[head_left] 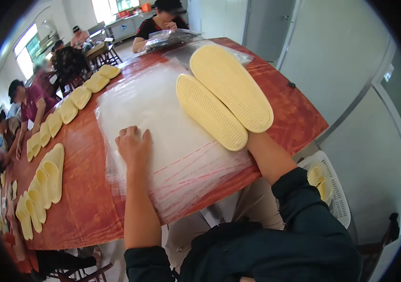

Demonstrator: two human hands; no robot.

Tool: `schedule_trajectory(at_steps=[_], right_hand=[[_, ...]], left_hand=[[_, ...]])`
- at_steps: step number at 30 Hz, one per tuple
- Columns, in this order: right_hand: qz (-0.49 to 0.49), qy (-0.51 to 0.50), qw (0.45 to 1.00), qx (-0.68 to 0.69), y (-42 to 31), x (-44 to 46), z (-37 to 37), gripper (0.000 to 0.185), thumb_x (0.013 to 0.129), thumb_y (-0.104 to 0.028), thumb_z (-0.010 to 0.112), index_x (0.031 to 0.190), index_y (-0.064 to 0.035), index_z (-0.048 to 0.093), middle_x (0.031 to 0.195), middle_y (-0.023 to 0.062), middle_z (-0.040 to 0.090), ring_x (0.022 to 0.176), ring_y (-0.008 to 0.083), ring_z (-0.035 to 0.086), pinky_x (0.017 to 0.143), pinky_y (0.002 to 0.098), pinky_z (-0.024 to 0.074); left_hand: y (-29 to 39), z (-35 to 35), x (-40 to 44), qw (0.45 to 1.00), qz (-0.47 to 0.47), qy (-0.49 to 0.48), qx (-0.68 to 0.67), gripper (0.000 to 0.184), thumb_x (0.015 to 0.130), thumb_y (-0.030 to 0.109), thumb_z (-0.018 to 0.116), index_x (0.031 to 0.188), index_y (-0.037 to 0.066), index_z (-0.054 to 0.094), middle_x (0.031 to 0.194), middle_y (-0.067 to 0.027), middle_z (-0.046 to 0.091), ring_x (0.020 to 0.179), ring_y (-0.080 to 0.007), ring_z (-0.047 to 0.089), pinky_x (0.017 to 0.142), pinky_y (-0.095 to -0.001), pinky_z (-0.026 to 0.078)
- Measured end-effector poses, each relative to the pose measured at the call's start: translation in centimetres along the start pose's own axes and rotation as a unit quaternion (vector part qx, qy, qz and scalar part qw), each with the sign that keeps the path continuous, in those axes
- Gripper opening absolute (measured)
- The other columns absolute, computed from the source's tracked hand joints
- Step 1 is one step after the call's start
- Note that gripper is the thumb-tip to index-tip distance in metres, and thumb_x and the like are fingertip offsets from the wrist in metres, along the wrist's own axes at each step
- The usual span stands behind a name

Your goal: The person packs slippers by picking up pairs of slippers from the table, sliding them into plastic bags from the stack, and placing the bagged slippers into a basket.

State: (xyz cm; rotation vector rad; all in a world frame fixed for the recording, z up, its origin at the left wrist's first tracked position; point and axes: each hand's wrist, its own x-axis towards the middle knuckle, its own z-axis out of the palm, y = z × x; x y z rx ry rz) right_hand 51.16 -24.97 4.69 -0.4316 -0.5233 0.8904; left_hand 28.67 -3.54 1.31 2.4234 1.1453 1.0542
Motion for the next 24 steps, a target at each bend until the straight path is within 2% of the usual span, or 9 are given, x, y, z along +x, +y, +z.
schedule_trajectory(at_steps=[5,15,17,19,22,24], right_hand=[[-0.135,0.009,0.991,-0.006,0.3,0.4,-4.5,0.045,0.104,-0.026,0.054,0.143,-0.0056,0.047,0.136,0.0172,0.058,0.116,0.026,0.064,0.093,0.0398,0.0583],[-0.124,0.058,0.99,0.026,-0.4,-0.8,-1.9,0.038,0.101,-0.024,0.058,0.134,-0.0044,0.056,0.126,0.0143,0.064,0.107,0.023,0.068,0.088,0.0358,0.0604],[-0.131,0.069,0.989,-0.012,-0.7,-1.6,-0.8,0.039,0.101,-0.024,0.058,0.135,-0.0046,0.055,0.126,0.0141,0.064,0.108,0.0235,0.068,0.089,0.0356,0.0602],[-0.127,0.047,0.991,0.012,-0.2,-1.0,-2.0,0.039,0.101,-0.024,0.058,0.135,-0.0049,0.055,0.127,0.014,0.064,0.109,0.0235,0.068,0.089,0.0358,0.0602],[-0.124,0.024,0.991,0.037,-0.4,-0.4,-1.5,0.04,0.102,-0.025,0.058,0.136,-0.0051,0.054,0.127,0.0139,0.064,0.109,0.0236,0.067,0.09,0.036,0.0599],[-0.137,0.027,0.989,0.037,-1.0,-0.5,-0.8,0.041,0.102,-0.025,0.058,0.137,-0.005,0.054,0.128,0.014,0.063,0.11,0.0236,0.067,0.091,0.0361,0.0594]], left_hand=[[0.2,-0.3,0.1,1.0,0.006,-0.012,0.026,0.04,0.081,0.03,0.072,0.11,0.002,0.071,0.12,-0.0165,0.065,0.112,-0.0377,0.055,0.099,-0.0454,0.044],[0.5,-0.5,0.0,0.998,0.027,-0.033,0.042,0.037,0.084,0.028,0.071,0.11,0.001,0.07,0.121,-0.0162,0.066,0.113,-0.0356,0.055,0.101,-0.0444,0.041],[0.4,-0.5,0.2,0.998,0.035,-0.039,0.028,0.038,0.084,0.028,0.072,0.111,0.001,0.07,0.121,-0.0159,0.066,0.114,-0.0351,0.055,0.101,-0.0444,0.041],[0.4,-0.4,0.3,0.998,0.042,-0.042,0.016,0.038,0.085,0.027,0.072,0.112,0.001,0.069,0.121,-0.0156,0.066,0.114,-0.0346,0.055,0.102,-0.0443,0.04],[2.2,-1.3,0.0,0.997,0.079,-0.025,-0.011,0.04,0.085,0.027,0.074,0.115,0.002,0.068,0.12,-0.0144,0.066,0.111,-0.0318,0.056,0.097,-0.0423,0.043],[4.8,-2.3,-0.7,0.983,0.1,-0.065,-0.142,0.043,0.083,0.026,0.076,0.118,0.003,0.067,0.117,-0.0128,0.066,0.108,-0.0283,0.057,0.091,-0.0396,0.046]])
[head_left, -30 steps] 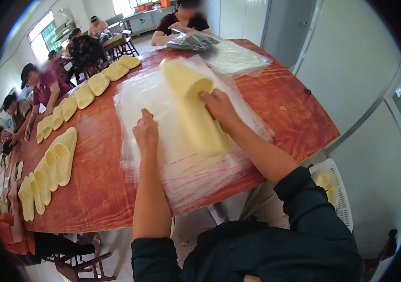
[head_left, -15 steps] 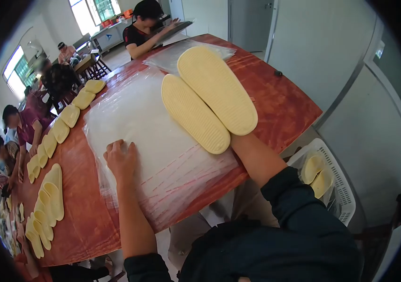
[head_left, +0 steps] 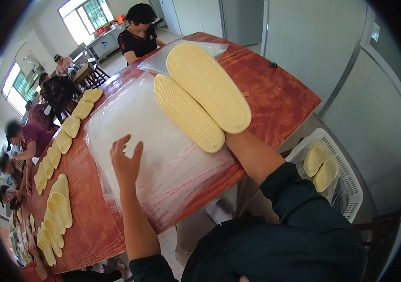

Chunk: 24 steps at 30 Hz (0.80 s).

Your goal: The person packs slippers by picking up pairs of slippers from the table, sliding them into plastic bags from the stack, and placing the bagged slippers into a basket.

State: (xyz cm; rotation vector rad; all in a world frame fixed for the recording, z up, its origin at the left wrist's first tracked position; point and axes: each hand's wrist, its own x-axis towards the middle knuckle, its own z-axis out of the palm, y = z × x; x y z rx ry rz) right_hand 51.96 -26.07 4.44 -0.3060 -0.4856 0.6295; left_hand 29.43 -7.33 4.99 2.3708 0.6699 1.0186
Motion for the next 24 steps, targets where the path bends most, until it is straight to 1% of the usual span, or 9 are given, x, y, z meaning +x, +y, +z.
schedule_trajectory(at_steps=[2,5,7,13,16,18,19,21,24], right_hand=[[-0.016,0.001,1.0,-0.001,-0.6,-0.4,1.0,0.041,0.102,-0.025,0.058,0.137,-0.0049,0.053,0.129,0.0141,0.063,0.112,0.0236,0.066,0.092,0.0362,0.059],[-0.042,0.011,0.999,-0.008,-1.8,-0.8,2.4,0.042,0.102,-0.025,0.058,0.138,-0.0048,0.052,0.131,0.0142,0.062,0.113,0.0237,0.065,0.093,0.0363,0.0583],[-0.058,0.018,0.998,-0.009,-2.6,-1.2,3.5,0.043,0.102,-0.025,0.058,0.139,-0.0047,0.051,0.131,0.0143,0.061,0.114,0.0237,0.065,0.094,0.0363,0.0579],[-0.082,0.055,0.995,-0.008,-5.0,-1.9,6.2,0.045,0.102,-0.025,0.058,0.14,-0.0044,0.05,0.134,0.0145,0.059,0.117,0.0237,0.063,0.097,0.0365,0.0566],[-0.033,0.167,0.985,0.031,-6.4,-2.2,8.0,0.046,0.102,-0.025,0.058,0.141,-0.0042,0.049,0.136,0.0147,0.058,0.119,0.0238,0.062,0.099,0.0366,0.0559],[0.082,0.341,0.932,0.095,-6.1,-1.9,8.0,0.046,0.101,-0.025,0.058,0.141,-0.004,0.049,0.136,0.0147,0.059,0.119,0.0237,0.062,0.099,0.0367,0.0558],[-0.023,0.177,0.984,0.01,-3.8,-1.6,5.2,0.045,0.101,-0.025,0.059,0.14,-0.003,0.05,0.135,0.0163,0.059,0.118,0.0257,0.063,0.098,0.0382,0.0567],[-0.127,0.008,0.989,-0.077,-2.7,-1.6,4.2,0.045,0.101,-0.024,0.059,0.139,-0.0019,0.051,0.135,0.0179,0.059,0.118,0.0276,0.063,0.096,0.0396,0.0576],[-0.118,-0.038,0.991,-0.049,-2.7,-1.2,2.9,0.046,0.101,-0.025,0.059,0.139,-0.0018,0.051,0.135,0.0179,0.059,0.118,0.0273,0.063,0.096,0.0391,0.0578]], left_hand=[[1.8,0.2,-0.5,0.998,0.034,-0.06,-0.001,0.048,0.079,0.027,0.08,0.119,0.004,0.066,0.115,-0.0113,0.065,0.105,-0.0257,0.058,0.086,-0.0376,0.047],[1.8,1.8,-1.6,0.981,0.091,-0.156,0.068,0.051,0.069,0.024,0.082,0.113,0.0,0.068,0.114,-0.0136,0.064,0.106,-0.0321,0.057,0.093,-0.0408,0.047],[3.6,1.9,-2.2,0.985,0.059,-0.147,0.073,0.048,0.068,0.022,0.079,0.108,-0.001,0.069,0.11,-0.015,0.064,0.107,-0.0355,0.056,0.095,-0.0417,0.046],[2.8,2.6,-2.0,0.99,0.044,-0.125,0.043,0.034,0.076,0.018,0.072,0.104,-0.001,0.071,0.104,-0.0141,0.066,0.104,-0.032,0.059,0.095,-0.0395,0.046],[3.1,2.4,-2.1,0.991,0.033,-0.12,0.042,0.03,0.078,0.016,0.07,0.104,0.0,0.071,0.102,-0.0138,0.066,0.102,-0.031,0.06,0.093,-0.0389,0.047],[3.4,2.4,-2.2,0.988,0.097,-0.112,0.034,0.03,0.078,0.016,0.071,0.103,0.0,0.071,0.101,-0.0137,0.066,0.101,-0.0305,0.061,0.09,-0.039,0.048],[3.7,2.4,-2.2,0.988,0.097,-0.113,0.034,0.03,0.078,0.016,0.071,0.103,0.0,0.071,0.101,-0.0137,0.066,0.101,-0.0305,0.061,0.09,-0.039,0.048],[4.3,2.5,-2.6,0.98,0.125,-0.121,0.098,0.03,0.078,0.016,0.072,0.103,0.0,0.071,0.101,-0.0134,0.066,0.099,-0.0295,0.062,0.087,-0.0392,0.049],[4.0,2.9,-2.5,0.988,0.064,-0.133,0.05,0.022,0.081,0.016,0.071,0.096,0.001,0.071,0.097,-0.0135,0.066,0.095,-0.0299,0.062,0.085,-0.0401,0.049]])
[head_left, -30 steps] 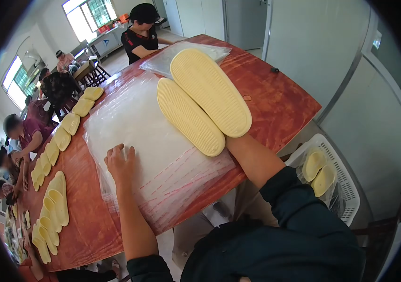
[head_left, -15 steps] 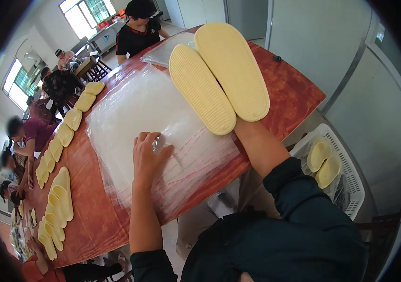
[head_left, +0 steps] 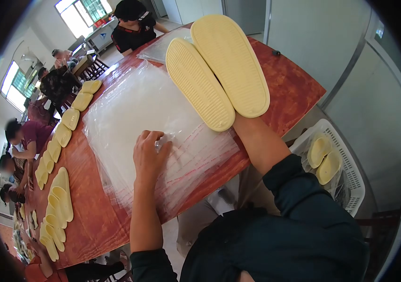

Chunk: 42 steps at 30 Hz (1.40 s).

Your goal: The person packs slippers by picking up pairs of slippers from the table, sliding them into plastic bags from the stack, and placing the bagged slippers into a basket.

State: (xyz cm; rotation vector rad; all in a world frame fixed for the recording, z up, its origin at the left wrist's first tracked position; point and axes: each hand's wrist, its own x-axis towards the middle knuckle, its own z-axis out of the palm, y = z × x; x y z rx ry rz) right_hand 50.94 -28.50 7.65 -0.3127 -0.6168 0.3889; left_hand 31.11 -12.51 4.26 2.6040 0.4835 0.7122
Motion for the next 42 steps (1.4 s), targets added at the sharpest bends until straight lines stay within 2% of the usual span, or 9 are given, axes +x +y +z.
schedule_trajectory(at_steps=[6,14,20,22,26,27,29,35,42], right_hand=[[0.016,-0.029,0.999,0.02,0.1,0.4,-1.1,0.045,0.099,-0.025,0.059,0.137,-0.0016,0.052,0.131,0.0175,0.06,0.115,0.0265,0.064,0.094,0.0385,0.0569],[0.051,-0.021,0.998,-0.023,0.0,0.3,-0.5,0.039,0.095,-0.025,0.061,0.126,-0.0005,0.059,0.118,0.0164,0.065,0.105,0.0245,0.065,0.089,0.037,0.0547],[0.099,-0.057,0.979,-0.166,-2.4,-2.7,2.0,0.036,0.093,-0.025,0.062,0.118,0.0004,0.063,0.108,0.0156,0.069,0.097,0.023,0.066,0.084,0.0359,0.053],[0.146,-0.134,0.941,-0.276,-3.1,-3.7,3.3,0.035,0.092,-0.025,0.063,0.116,0.0007,0.065,0.105,0.0154,0.07,0.094,0.0225,0.067,0.083,0.0355,0.0525],[0.208,-0.347,0.768,-0.495,-3.4,-5.2,4.7,0.033,0.09,-0.025,0.064,0.11,0.0012,0.068,0.098,0.0148,0.073,0.089,0.0215,0.068,0.08,0.0348,0.0513],[0.211,-0.345,0.767,-0.498,-3.5,-5.4,4.7,0.033,0.09,-0.025,0.064,0.11,0.0012,0.068,0.098,0.0148,0.073,0.089,0.0215,0.068,0.08,0.0348,0.0513],[0.251,-0.315,0.623,-0.671,-3.8,-5.4,4.5,0.042,0.089,-0.032,0.065,0.112,0.0038,0.066,0.098,0.0185,0.07,0.091,0.0241,0.068,0.079,0.0372,0.052],[0.094,-0.29,0.509,-0.805,-2.5,-6.5,2.8,0.029,0.086,-0.025,0.062,0.094,0.0025,0.067,0.083,0.0248,0.066,0.075,0.041,0.065,0.07,0.0445,0.0531],[0.057,-0.303,0.464,-0.831,1.0,-7.2,4.5,0.032,0.086,-0.03,0.063,0.084,0.0019,0.065,0.079,0.0232,0.067,0.073,0.041,0.066,0.07,0.0494,0.0528]], left_hand=[[-0.7,0.4,0.4,0.995,0.022,0.079,-0.057,0.009,0.086,0.002,0.065,0.089,-0.002,0.071,0.081,-0.0117,0.066,0.068,-0.0215,0.06,0.065,-0.0322,0.048],[-1.4,0.7,1.0,0.973,0.025,0.227,-0.025,0.005,0.086,0.005,0.068,0.088,0.001,0.071,0.08,-0.0107,0.065,0.064,-0.0223,0.058,0.061,-0.0335,0.046],[-1.4,0.1,0.8,0.971,-0.001,0.236,-0.03,0.005,0.086,0.007,0.069,0.085,0.003,0.07,0.08,-0.009,0.065,0.061,-0.0207,0.056,0.059,-0.0337,0.046],[-1.5,-0.2,0.7,0.973,-0.025,0.227,-0.044,0.003,0.086,0.008,0.067,0.085,0.006,0.069,0.085,-0.0087,0.065,0.078,-0.0291,0.065,0.066,-0.0389,0.05],[-1.0,-2.0,0.4,0.963,0.008,0.23,-0.142,0.009,0.084,0.008,0.068,0.091,0.005,0.073,0.084,-0.0097,0.066,0.07,-0.0254,0.062,0.063,-0.0362,0.048],[-1.6,-1.5,0.9,0.967,-0.007,0.219,-0.131,0.01,0.084,0.008,0.069,0.092,0.005,0.073,0.083,-0.0097,0.066,0.067,-0.0238,0.061,0.062,-0.0352,0.047],[-1.8,-0.9,1.1,0.962,-0.039,0.23,-0.14,0.008,0.085,0.009,0.071,0.09,0.005,0.074,0.08,-0.0092,0.065,0.063,-0.0209,0.058,0.061,-0.034,0.047],[-0.7,-1.5,0.9,0.965,0.011,0.207,-0.159,0.005,0.085,0.009,0.071,0.088,0.005,0.073,0.078,-0.0079,0.064,0.06,-0.0193,0.058,0.057,-0.0336,0.047],[1.3,-0.9,0.3,0.966,0.105,0.204,-0.118,0.004,0.085,0.002,0.071,0.088,0.001,0.072,0.075,-0.0074,0.064,0.056,-0.0137,0.054,0.053,-0.0284,0.046]])
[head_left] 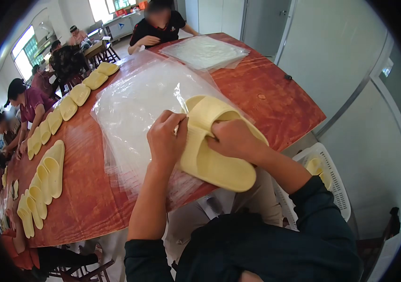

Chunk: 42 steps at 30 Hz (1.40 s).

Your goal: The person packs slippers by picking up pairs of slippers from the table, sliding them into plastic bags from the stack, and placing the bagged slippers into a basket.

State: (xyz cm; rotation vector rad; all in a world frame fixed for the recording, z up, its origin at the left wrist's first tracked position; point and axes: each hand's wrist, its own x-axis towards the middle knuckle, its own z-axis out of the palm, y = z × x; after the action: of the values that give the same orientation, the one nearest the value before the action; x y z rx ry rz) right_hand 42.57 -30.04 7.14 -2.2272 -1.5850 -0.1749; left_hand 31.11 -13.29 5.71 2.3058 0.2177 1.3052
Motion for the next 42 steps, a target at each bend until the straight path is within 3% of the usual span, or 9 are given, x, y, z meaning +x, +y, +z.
schedule_trajectory(at_steps=[4,17,22,27,30,34,37,38,42], right_hand=[[-0.005,-0.012,1.0,-0.002,-0.5,1.4,0.7,0.031,0.086,-0.029,0.063,0.083,0.0019,0.065,0.079,0.0234,0.067,0.073,0.0403,0.066,0.069,0.0489,0.053],[-0.015,0.073,0.997,-0.014,-1.2,3.7,3.0,0.021,0.082,-0.025,0.065,0.08,-0.0041,0.067,0.079,0.0167,0.069,0.072,0.0345,0.069,0.064,0.0465,0.0542],[-0.084,0.115,0.99,0.02,-0.6,3.5,3.9,0.018,0.079,-0.026,0.067,0.077,-0.0084,0.067,0.077,0.0127,0.068,0.071,0.0325,0.069,0.06,0.0446,0.0531],[-0.013,0.163,0.968,0.19,-0.7,3.6,3.5,0.023,0.076,-0.031,0.071,0.079,-0.008,0.066,0.078,0.0143,0.068,0.073,0.0339,0.069,0.062,0.0451,0.0525],[0.02,0.098,0.995,-0.012,-1.2,4.0,3.4,0.022,0.077,-0.031,0.07,0.081,-0.0091,0.066,0.078,0.0133,0.068,0.072,0.0347,0.068,0.062,0.045,0.0521],[0.114,0.163,0.98,0.012,-1.5,4.3,2.9,0.022,0.077,-0.03,0.07,0.082,-0.0087,0.066,0.078,0.0139,0.068,0.072,0.0355,0.068,0.062,0.0449,0.0522],[-0.141,0.257,0.95,0.107,-0.2,3.8,6.1,0.024,0.077,-0.027,0.069,0.085,-0.0056,0.066,0.079,0.0169,0.067,0.076,0.0359,0.068,0.066,0.0445,0.0535],[-0.141,0.26,0.949,0.104,-0.5,4.1,5.7,0.024,0.077,-0.027,0.069,0.085,-0.0056,0.066,0.079,0.0169,0.067,0.076,0.0359,0.068,0.066,0.0445,0.0535],[0.085,0.105,0.99,0.032,-1.5,4.8,2.3,0.029,0.086,-0.032,0.062,0.088,-0.0032,0.067,0.086,0.0209,0.069,0.08,0.0373,0.069,0.071,0.047,0.0532]], left_hand=[[0.9,0.1,-0.1,0.999,-0.013,0.013,-0.043,0.004,0.083,0.006,0.073,0.086,0.005,0.07,0.077,-0.0072,0.064,0.06,-0.0234,0.061,0.054,-0.0347,0.048],[2.2,-0.2,-0.1,0.995,0.067,0.034,-0.071,0.008,0.079,0.001,0.074,0.085,0.003,0.069,0.076,-0.0089,0.062,0.063,-0.0266,0.062,0.057,-0.0356,0.048],[2.8,-0.4,-0.1,0.989,0.118,0.022,-0.089,0.01,0.079,-0.002,0.073,0.088,0.001,0.071,0.077,-0.0082,0.064,0.063,-0.0179,0.061,0.056,-0.0292,0.048],[3.6,-0.3,-0.2,0.979,0.177,0.007,-0.097,0.014,0.074,0.0,0.074,0.086,0.005,0.07,0.076,-0.0084,0.061,0.071,-0.0283,0.063,0.063,-0.0386,0.05],[3.0,-1.2,0.5,0.99,0.122,0.062,-0.038,0.011,0.075,0.0,0.073,0.083,0.005,0.069,0.075,-0.0088,0.062,0.07,-0.0285,0.062,0.063,-0.0383,0.049],[2.1,-1.5,0.9,0.99,0.108,0.083,-0.046,0.01,0.074,-0.001,0.073,0.081,0.006,0.069,0.076,-0.0084,0.062,0.071,-0.028,0.062,0.063,-0.04,0.048],[3.7,-1.3,0.3,0.978,0.204,0.004,-0.031,0.014,0.073,0.0,0.07,0.085,0.006,0.07,0.081,-0.0071,0.063,0.075,-0.0269,0.063,0.068,-0.0409,0.05],[4.2,-1.0,0.3,0.97,0.232,-0.004,-0.071,0.017,0.074,-0.002,0.072,0.09,0.004,0.071,0.083,-0.0094,0.065,0.073,-0.0271,0.064,0.066,-0.0367,0.05],[6.1,-0.6,-1.5,0.955,0.251,-0.076,-0.141,0.019,0.074,-0.003,0.071,0.092,0.004,0.071,0.084,-0.0094,0.065,0.074,-0.0268,0.064,0.065,-0.0358,0.051]])
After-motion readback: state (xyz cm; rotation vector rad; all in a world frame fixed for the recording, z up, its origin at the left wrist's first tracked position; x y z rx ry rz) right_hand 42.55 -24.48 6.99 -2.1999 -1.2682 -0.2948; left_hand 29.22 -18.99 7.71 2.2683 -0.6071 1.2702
